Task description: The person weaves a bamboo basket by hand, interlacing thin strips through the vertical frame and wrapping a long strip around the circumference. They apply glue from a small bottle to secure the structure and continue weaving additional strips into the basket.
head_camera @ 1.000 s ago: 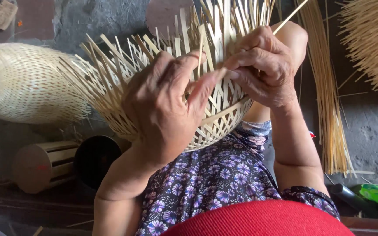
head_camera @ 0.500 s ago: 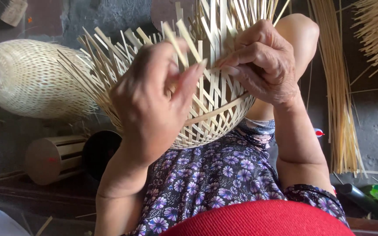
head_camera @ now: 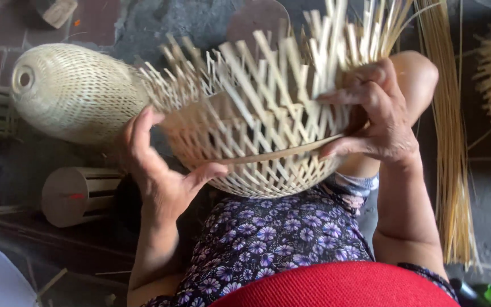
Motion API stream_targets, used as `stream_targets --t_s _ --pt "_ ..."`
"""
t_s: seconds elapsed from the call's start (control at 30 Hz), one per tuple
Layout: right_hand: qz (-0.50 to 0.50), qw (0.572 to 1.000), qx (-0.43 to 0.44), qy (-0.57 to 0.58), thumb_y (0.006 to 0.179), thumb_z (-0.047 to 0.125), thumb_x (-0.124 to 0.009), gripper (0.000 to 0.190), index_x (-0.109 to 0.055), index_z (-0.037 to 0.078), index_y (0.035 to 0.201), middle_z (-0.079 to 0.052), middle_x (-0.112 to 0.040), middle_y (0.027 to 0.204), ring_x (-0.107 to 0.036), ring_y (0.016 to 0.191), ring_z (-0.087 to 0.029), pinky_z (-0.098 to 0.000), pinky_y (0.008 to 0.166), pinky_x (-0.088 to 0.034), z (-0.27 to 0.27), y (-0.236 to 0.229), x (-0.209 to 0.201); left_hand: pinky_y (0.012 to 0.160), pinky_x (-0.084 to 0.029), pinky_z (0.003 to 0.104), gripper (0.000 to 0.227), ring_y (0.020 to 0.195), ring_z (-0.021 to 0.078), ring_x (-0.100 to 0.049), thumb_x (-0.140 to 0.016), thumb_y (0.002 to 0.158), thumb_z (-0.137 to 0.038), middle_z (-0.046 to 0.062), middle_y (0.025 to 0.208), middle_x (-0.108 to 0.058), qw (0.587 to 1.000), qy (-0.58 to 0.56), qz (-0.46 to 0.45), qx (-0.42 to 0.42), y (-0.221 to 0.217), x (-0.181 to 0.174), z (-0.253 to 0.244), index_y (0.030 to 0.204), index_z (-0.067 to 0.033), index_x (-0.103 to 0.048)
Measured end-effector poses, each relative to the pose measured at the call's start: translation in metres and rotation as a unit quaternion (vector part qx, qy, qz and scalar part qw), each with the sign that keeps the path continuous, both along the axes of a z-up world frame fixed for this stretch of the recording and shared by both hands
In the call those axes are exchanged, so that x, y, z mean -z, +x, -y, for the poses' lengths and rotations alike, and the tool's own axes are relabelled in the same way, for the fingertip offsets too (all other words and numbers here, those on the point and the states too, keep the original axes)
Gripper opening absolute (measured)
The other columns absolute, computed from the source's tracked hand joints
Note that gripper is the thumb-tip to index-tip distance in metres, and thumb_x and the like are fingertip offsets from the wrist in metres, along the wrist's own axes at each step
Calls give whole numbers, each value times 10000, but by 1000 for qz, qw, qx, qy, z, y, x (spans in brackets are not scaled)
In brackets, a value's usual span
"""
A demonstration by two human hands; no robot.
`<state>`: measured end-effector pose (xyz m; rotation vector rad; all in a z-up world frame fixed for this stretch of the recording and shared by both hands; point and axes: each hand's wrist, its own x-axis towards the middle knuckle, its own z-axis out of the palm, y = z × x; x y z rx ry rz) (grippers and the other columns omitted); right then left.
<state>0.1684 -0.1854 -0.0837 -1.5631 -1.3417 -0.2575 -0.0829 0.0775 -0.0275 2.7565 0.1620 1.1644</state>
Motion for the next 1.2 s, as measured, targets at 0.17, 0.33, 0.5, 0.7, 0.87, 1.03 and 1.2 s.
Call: stream_targets --t_s 0.17,0.33,0.5,0.7,0.87,1.03,1.2 --pt "-11 999 45 14 581 669 -817 865 -678 166 1271 -48 -531 1202 -477 1168 -222 -414 1058 -430 -4 -6 -1 1128 -382 434 1107 1223 220 -481 -520 897 -881 102 1383 -512 999 32 -3 -7 10 9 -18 1643 -121 -215" --pt "40 992 122 -17 615 724 -759 953 -595 120 1334 -98 -519 1258 -493 1228 -258 -423 1065 -442 -4 -14 -18 1155 -309 433 1145 1200 217 -487 -494 891 -912 76 1326 -561 999 37 -31 -9 11 1 -21 1660 -109 -220" --pt "-2 993 115 -23 607 752 -771 1049 -521 89 1380 -65 -573 1261 -544 1150 -231 -357 955 -508 -4 -13 -15 1179 -282 544 1172 1027 189 -519 -531 810 -934 44 1170 -565 999 15 -39 9 11 -8 -20 1575 -79 -293" --pt "-66 994 68 56 544 671 -887 1133 -475 128 1449 3 -516 1146 -496 946 -114 -280 790 -461 -4 -4 12 1068 -312 461 1176 935 172 -482 -596 795 -937 13 1055 -526 999 15 -9 33 17 -8 -27 1572 -98 -321" --pt "-88 990 63 91 513 619 -919 1139 -473 126 1437 9 -523 1138 -477 938 -107 -270 817 -430 -3 -4 19 1014 -342 415 1151 856 157 -487 -634 769 -929 -16 921 -496 999 -18 9 50 25 4 -32 1549 -118 -393" --pt "-70 987 43 137 537 616 -925 1081 -476 138 1395 3 -518 1120 -484 961 -123 -289 846 -438 -11 -6 15 1073 -389 399 1085 897 128 -517 -616 834 -865 37 1110 -581 997 -27 53 52 19 6 -25 1568 -106 -368" --pt "-62 983 27 171 573 561 -963 1013 -498 153 1374 -28 -532 1129 -529 950 -128 -303 843 -473 -15 -25 8 1131 -447 368 798 1310 218 -522 -611 1036 -629 122 1464 -464 947 -232 221 10 -10 35 -30 1547 -130 -255"
